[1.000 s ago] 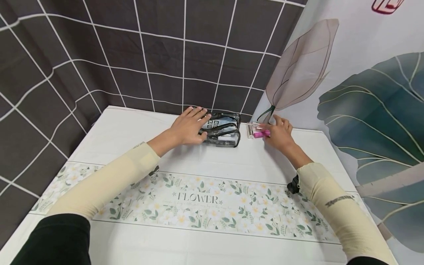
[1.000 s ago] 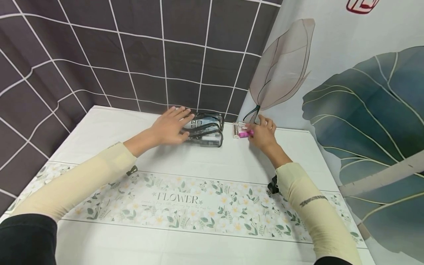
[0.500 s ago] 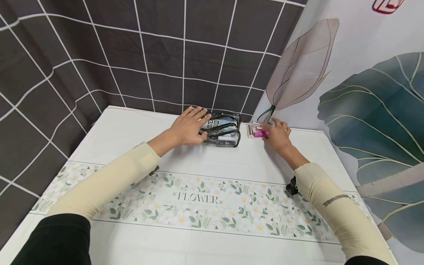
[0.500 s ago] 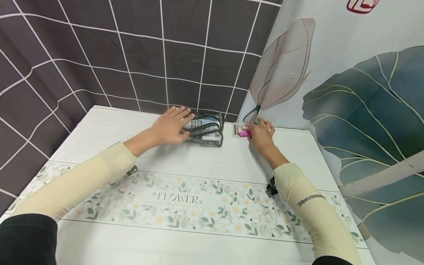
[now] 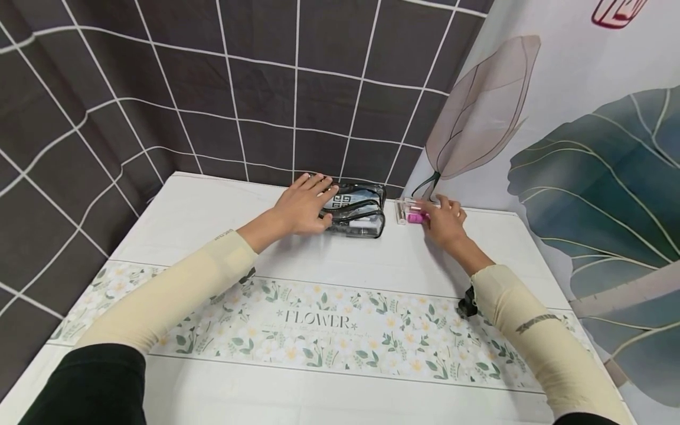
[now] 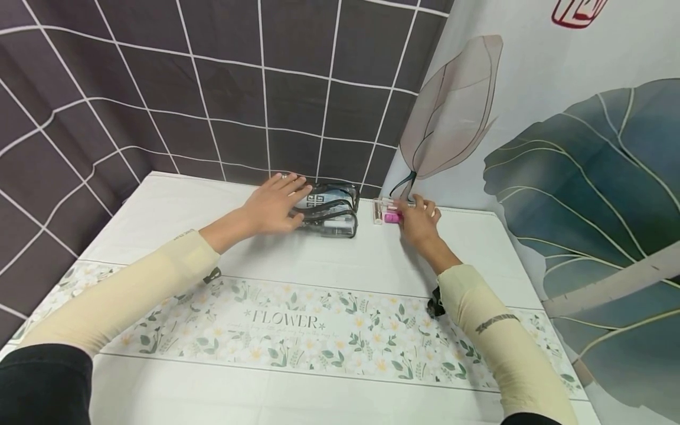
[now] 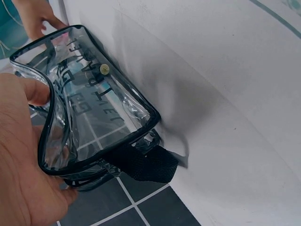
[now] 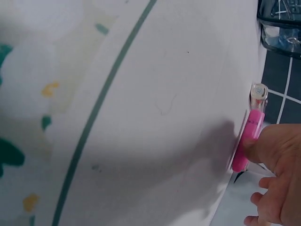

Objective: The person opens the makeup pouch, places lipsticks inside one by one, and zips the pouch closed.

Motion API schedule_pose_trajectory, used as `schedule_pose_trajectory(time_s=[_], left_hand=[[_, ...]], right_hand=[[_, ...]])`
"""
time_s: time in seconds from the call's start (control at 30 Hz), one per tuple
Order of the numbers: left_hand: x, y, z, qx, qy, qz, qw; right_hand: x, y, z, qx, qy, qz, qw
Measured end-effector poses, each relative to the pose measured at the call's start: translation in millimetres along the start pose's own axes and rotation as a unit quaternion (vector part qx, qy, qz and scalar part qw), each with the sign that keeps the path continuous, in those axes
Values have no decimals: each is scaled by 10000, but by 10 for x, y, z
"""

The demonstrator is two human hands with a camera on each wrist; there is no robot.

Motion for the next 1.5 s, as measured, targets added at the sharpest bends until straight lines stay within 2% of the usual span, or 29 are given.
schedule_pose_trajectory(time_s=[0.4, 0.67, 1.2, 1.5], left_hand=[[10, 28, 20, -61, 45, 30, 10000], [26, 28, 38, -99, -1, 44, 9999], [-5, 12, 30, -126, -123, 89, 9998], [12, 11, 17, -168, -72, 82, 9998]], right_hand=[[-155, -66, -236, 100, 168, 334, 9992], [-183, -97, -386, -40, 222, 354, 9991], [122, -159, -557, -186, 252, 182, 9993], [418, -166, -696, -373, 353, -133, 9986]])
Point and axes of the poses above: each hand's wrist, its own y-axis towards the middle knuckle, its own z-axis out of the palm, x = y × z, the point moved 4 cm from there along y, towards the middle knuckle, and after that the axes turned 6 degrees about z, right-handed, at the moved point
